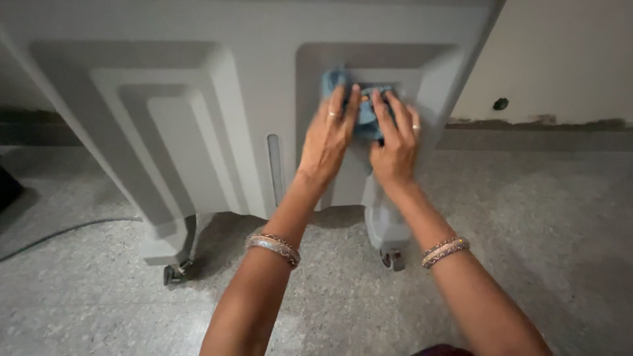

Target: The person wipes the exterior surfaces of a white Coolex air cooler using a blue cloth. They systematically clean the lower panels, sides, and top of the unit, moving around the appliance to reach different areas.

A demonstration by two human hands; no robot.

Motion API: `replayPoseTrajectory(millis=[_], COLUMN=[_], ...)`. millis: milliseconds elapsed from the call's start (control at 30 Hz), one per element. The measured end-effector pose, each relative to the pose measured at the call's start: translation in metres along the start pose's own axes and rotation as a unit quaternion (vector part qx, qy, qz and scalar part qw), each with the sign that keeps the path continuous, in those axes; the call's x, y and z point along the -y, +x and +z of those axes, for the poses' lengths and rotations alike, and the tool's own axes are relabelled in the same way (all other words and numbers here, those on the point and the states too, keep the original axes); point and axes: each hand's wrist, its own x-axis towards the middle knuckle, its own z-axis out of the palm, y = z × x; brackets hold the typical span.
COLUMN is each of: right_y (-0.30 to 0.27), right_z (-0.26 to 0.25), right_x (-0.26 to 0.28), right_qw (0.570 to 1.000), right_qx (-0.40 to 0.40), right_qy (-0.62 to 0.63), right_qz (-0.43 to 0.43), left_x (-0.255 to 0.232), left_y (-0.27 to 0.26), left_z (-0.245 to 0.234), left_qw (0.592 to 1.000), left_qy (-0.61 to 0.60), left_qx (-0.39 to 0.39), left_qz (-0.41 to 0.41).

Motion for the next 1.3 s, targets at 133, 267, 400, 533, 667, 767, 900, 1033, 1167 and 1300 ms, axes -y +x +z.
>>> replayPoseTrajectory(millis=[133, 267, 400, 533, 667, 767, 900, 1033, 1167, 1300], right_y=[-0.008, -0.036, -0.026, -0.005, -0.049, -0.066, -0.043, -0.019, -0.054, -0.057], right_z=[0.008, 0.013, 0.004, 0.018, 0.025, 0.023, 0.013, 0.011, 0.013, 0.012], right_x=[0.006, 0.013, 0.008, 0.003, 0.015, 0.019, 0.017, 0.008, 0.007, 0.002], right_qw=[0.999, 0.995, 0.995, 0.996, 0.997, 0.995, 0.995, 0.995, 0.996, 0.993], right_qx=[-0.039, 0.031, 0.002, -0.064, -0.031, 0.008, -0.005, 0.001, 0.017, 0.034], right_qy=[0.014, 0.086, 0.083, 0.035, 0.026, 0.054, 0.083, 0.097, 0.082, 0.109], right_qz=[-0.034, 0.046, 0.051, 0.052, 0.069, 0.088, 0.055, -0.012, -0.042, 0.003], left_x=[0.012, 0.006, 0.003, -0.004, -0.019, -0.015, -0.019, -0.012, -0.014, -0.011], left_y=[-0.01, -0.04, -0.027, -0.009, -0.045, -0.057, -0.034, -0.021, -0.057, -0.058], left_z=[0.005, 0.02, 0.01, 0.009, 0.014, 0.014, 0.007, 0.012, 0.018, 0.018], left_qw=[0.992, 0.992, 0.998, 0.998, 0.995, 0.992, 0.993, 0.991, 0.992, 0.993], left_qy=[0.12, 0.099, 0.011, -0.062, -0.082, -0.091, -0.109, -0.12, -0.117, -0.101], left_qx=[-0.021, 0.031, 0.058, -0.02, 0.037, 0.088, 0.027, -0.018, 0.036, 0.057], left_qz=[0.044, 0.069, 0.028, -0.003, -0.034, -0.024, -0.046, -0.059, -0.034, -0.019])
